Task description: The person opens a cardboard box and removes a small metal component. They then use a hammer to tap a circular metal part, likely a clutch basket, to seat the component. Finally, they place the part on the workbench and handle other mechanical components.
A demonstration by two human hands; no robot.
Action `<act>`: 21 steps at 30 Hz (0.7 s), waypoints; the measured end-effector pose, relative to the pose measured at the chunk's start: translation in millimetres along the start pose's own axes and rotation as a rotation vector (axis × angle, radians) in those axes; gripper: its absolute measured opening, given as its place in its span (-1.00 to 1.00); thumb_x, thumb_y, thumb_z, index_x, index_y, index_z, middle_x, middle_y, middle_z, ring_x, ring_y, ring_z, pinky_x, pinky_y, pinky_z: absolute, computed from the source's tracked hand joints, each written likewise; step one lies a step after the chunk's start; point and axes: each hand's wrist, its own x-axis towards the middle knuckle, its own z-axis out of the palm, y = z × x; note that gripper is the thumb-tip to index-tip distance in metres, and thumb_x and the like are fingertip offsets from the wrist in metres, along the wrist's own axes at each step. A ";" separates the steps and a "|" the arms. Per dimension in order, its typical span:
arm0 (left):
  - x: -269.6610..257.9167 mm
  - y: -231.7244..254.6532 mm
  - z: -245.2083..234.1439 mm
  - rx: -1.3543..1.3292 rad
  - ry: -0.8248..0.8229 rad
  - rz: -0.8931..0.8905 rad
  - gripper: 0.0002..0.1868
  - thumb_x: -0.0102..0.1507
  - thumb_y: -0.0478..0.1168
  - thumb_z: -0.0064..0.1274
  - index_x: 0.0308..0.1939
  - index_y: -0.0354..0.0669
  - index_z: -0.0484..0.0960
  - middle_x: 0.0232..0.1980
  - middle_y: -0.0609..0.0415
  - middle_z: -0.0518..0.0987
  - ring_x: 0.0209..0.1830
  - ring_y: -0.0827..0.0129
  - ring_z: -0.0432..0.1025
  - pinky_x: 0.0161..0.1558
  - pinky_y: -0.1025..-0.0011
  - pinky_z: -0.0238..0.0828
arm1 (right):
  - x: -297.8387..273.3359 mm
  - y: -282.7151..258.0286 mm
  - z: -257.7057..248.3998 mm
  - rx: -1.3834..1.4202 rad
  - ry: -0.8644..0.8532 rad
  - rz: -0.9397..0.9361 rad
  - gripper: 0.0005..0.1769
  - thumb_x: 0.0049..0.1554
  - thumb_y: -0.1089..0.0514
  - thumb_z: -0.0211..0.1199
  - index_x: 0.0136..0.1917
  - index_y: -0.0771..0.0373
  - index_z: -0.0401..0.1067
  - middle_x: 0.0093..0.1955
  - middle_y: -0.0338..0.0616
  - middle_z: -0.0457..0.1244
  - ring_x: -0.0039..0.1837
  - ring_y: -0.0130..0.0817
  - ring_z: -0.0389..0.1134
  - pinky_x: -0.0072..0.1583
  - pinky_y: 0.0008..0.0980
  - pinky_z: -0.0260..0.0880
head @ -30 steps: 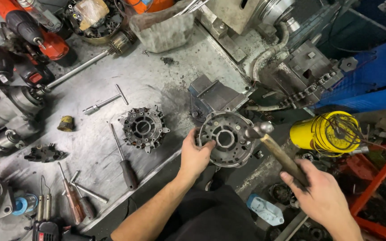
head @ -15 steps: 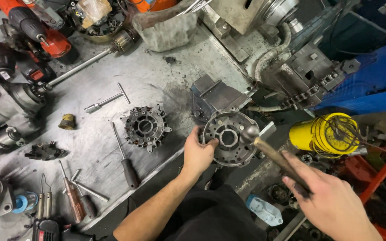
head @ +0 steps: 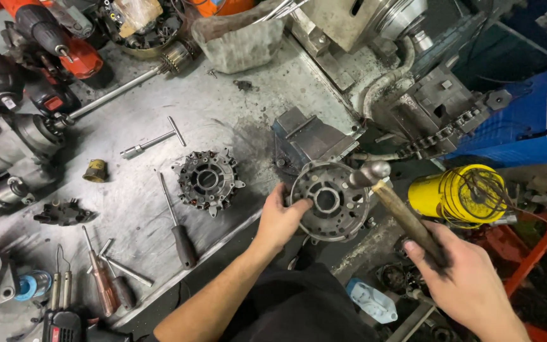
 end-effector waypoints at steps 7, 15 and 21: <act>-9.5 10.4 -3.8 0.058 -0.056 -0.006 -0.49 0.17 -0.31 0.19 0.16 -0.46 0.44 -0.08 -0.11 0.65 -0.17 0.33 0.51 -0.13 0.36 0.48 | -0.5 70.8 54.4 0.509 -0.146 -0.193 -0.38 0.19 0.05 0.27 0.46 0.31 0.30 0.12 0.04 0.35 0.03 -0.26 0.37 0.06 -0.24 0.46; -25.9 80.4 10.5 0.494 -0.067 -0.001 -0.18 0.16 -0.28 -0.03 0.54 0.11 0.17 -0.01 -0.22 0.69 0.00 0.00 0.62 0.07 0.24 0.47 | -12.1 13.3 27.8 0.106 0.115 -0.343 -0.22 0.13 0.11 0.21 0.58 0.25 0.09 0.30 0.28 0.27 0.32 0.16 0.32 0.20 -0.12 0.38; -24.0 78.8 11.1 0.564 -0.045 -0.004 -0.30 0.18 -0.25 0.03 0.43 0.01 0.32 0.07 -0.26 0.65 0.13 -0.07 0.55 0.17 0.17 0.43 | -9.7 11.8 43.2 -0.095 0.155 -0.318 -0.24 0.16 0.05 0.22 0.60 -0.07 0.12 0.10 0.09 0.37 0.06 0.17 0.43 0.05 -0.05 0.48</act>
